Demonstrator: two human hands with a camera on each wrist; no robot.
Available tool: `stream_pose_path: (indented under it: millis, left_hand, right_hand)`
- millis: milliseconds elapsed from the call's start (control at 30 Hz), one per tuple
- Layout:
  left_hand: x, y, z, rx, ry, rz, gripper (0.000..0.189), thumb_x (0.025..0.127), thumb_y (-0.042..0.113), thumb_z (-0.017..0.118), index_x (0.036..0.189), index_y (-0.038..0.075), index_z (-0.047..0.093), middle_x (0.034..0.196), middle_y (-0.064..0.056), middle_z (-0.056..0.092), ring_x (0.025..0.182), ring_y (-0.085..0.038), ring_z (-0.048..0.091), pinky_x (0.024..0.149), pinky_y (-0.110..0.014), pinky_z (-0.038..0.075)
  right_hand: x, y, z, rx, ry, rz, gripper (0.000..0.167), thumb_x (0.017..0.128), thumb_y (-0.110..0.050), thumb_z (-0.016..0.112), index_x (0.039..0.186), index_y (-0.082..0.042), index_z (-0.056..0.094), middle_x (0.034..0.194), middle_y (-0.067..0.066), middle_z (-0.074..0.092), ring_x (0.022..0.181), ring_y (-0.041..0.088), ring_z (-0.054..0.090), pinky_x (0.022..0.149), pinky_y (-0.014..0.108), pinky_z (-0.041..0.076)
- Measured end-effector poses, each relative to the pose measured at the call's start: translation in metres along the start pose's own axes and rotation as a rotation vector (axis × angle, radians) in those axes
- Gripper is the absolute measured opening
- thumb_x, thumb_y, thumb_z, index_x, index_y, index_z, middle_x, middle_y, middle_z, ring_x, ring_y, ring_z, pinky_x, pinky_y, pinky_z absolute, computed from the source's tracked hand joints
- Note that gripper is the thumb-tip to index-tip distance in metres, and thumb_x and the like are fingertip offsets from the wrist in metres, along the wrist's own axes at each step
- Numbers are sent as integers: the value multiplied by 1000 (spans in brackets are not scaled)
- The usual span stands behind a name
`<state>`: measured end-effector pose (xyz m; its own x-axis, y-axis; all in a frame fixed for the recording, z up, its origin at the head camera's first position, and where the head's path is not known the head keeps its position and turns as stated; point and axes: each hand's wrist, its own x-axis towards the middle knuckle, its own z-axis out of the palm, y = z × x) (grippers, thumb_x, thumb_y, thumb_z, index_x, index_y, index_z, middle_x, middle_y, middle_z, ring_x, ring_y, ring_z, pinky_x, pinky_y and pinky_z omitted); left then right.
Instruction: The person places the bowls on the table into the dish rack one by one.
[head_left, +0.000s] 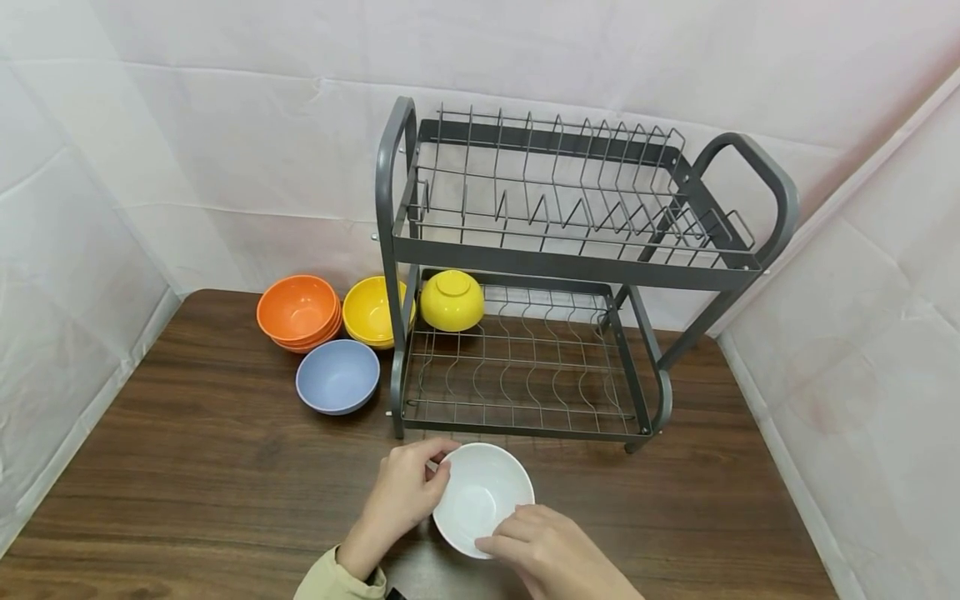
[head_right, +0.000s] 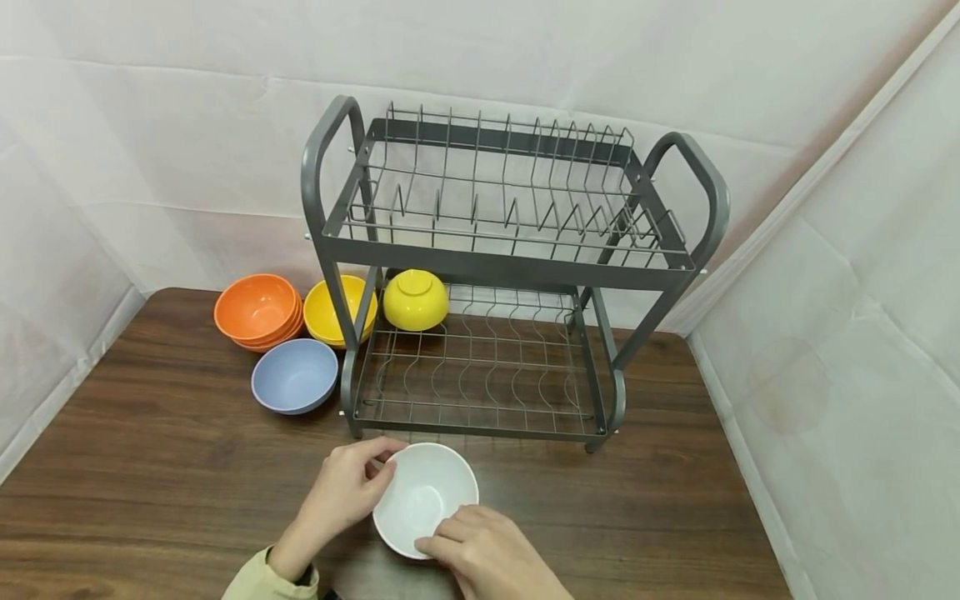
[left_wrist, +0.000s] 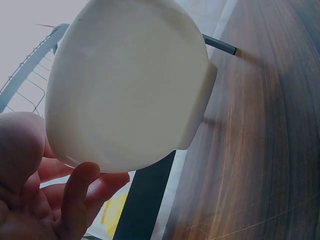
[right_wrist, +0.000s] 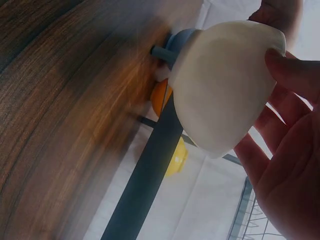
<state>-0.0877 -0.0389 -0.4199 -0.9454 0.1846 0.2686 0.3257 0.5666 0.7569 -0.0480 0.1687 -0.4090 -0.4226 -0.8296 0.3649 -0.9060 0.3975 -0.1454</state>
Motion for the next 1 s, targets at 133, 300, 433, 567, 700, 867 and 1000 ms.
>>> stream_pose_path:
  millis: [133, 300, 433, 567, 700, 867, 1000]
  left_hand:
    - [1, 1, -1, 7, 1, -7, 20, 75, -1, 60, 91, 7, 69, 75, -4, 67, 55, -4, 56, 50, -16, 43]
    - [1, -1, 0, 12, 2, 1, 20, 74, -1, 59, 90, 6, 69, 74, -4, 67, 55, -3, 55, 50, -16, 43]
    - [1, -2, -1, 6, 5, -14, 20, 74, -1, 59, 90, 7, 69, 72, -3, 66, 53, -1, 53, 49, -15, 42]
    - [2, -3, -2, -2, -11, -38, 20, 76, 1, 59, 92, 7, 69, 72, -2, 66, 54, 0, 52, 49, -15, 42]
    - [4, -3, -4, -30, -28, -36, 20, 78, 0, 59, 94, 6, 68, 74, -2, 65, 56, -2, 54, 51, -16, 44]
    - [4, -3, -6, -74, -17, -17, 20, 82, 4, 60, 101, 6, 65, 79, -2, 66, 66, -9, 60, 59, -19, 48]
    - [7, -3, -9, -136, 52, -11, 20, 85, 7, 58, 105, 4, 63, 86, -5, 66, 75, -13, 62, 63, -20, 50]
  right_hand:
    - [1, 0, 0, -34, 0, -31, 39, 59, -2, 69, 94, -19, 66, 78, -12, 59, 71, 2, 52, 76, 21, 42]
    - [3, 1, -1, -62, 27, -56, 41, 54, 0, 68, 89, -19, 65, 76, -13, 56, 69, 2, 49, 72, 19, 39]
    - [5, 1, -1, -65, 64, -63, 40, 53, 3, 61, 87, -19, 63, 74, -12, 54, 68, 3, 48, 71, 19, 38]
    - [6, 2, 0, -113, 114, -87, 33, 61, 1, 51, 85, -19, 62, 72, -12, 53, 67, 5, 47, 70, 19, 38]
    - [8, 3, 1, -159, 160, -105, 31, 64, 0, 45, 84, -18, 61, 71, -11, 52, 66, 5, 46, 69, 20, 38]
    - [9, 5, -2, -154, 194, -81, 33, 62, 1, 45, 83, -17, 63, 72, -11, 56, 69, 6, 49, 70, 22, 40]
    - [9, 7, -5, -130, 220, -50, 34, 59, 2, 50, 84, -16, 65, 76, -10, 61, 73, 7, 54, 71, 24, 41]
